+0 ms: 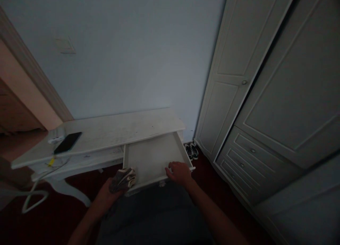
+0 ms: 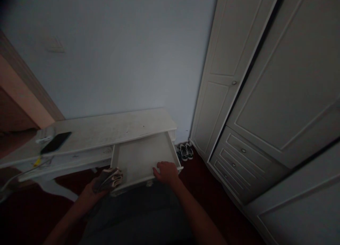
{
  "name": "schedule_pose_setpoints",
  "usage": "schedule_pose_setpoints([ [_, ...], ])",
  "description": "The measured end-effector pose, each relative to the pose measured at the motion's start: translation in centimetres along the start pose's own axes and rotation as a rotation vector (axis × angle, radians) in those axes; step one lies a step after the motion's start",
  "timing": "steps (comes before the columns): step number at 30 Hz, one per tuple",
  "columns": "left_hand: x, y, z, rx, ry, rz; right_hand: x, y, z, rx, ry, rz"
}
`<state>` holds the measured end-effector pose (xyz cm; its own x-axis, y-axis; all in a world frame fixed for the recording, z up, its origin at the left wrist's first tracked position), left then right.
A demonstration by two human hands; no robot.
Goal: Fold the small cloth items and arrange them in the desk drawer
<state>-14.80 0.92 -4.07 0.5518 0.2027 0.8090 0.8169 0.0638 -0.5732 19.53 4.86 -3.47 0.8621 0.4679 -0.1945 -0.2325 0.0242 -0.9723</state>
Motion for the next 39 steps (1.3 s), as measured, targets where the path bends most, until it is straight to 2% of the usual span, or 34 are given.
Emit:
schedule_pose_setpoints([
  [4,1.8,1.0,-1.9,0.003,0.154,0.236,0.1,0.0,-0.1,0.005,0.012,0.005],
  [7,3.1,1.7,-3.1,0.080,0.244,0.480,0.0,0.1,-0.1,0.008,0.000,0.008],
  [10,4.4,2.9,-3.9,0.122,0.287,0.712,0.1,0.2,0.0,0.016,-0.005,0.000],
  [14,6.5,5.3,-4.4,0.091,0.301,0.919,0.2,0.3,0.0,0.009,-0.001,0.021],
  [18,10.0,9.5,-4.6,-0.007,0.372,0.949,0.5,-0.2,-0.1,0.073,0.020,0.091],
  [22,15.1,15.4,-5.0,-0.074,0.490,0.899,2.3,-0.7,0.1,0.190,0.069,0.367],
  [25,18.2,19.4,-5.4,-0.114,0.557,0.857,4.0,-0.7,0.9,0.203,0.072,0.543],
  [27,19.1,20.8,-5.5,-0.102,0.564,0.820,5.0,-0.8,1.4,0.190,0.072,0.589],
  [30,18.2,21.1,-5.9,-0.046,0.572,0.769,5.5,-1.0,1.6,0.170,0.069,0.590],
  [33,15.1,19.8,-6.4,-0.016,0.611,0.747,4.7,-0.7,1.4,0.136,0.047,0.609],
  [35,12.5,17.8,-6.3,0.015,0.607,0.751,3.8,-0.2,1.3,0.081,0.040,0.604],
  [39,7.7,12.0,-5.1,0.117,0.494,0.776,3.1,0.0,1.1,0.003,0.081,0.515],
])
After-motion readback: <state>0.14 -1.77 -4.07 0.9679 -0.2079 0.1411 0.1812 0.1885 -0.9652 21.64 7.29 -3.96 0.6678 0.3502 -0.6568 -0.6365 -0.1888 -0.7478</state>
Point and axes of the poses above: each hand's wrist, its own z-axis towards the middle knuckle, its own y-axis out of the palm, x = y × z, the point moved 10 cm from there along z, towards the middle knuckle, and after that the axes turned 10 degrees about -y, right-handed, at the moved point
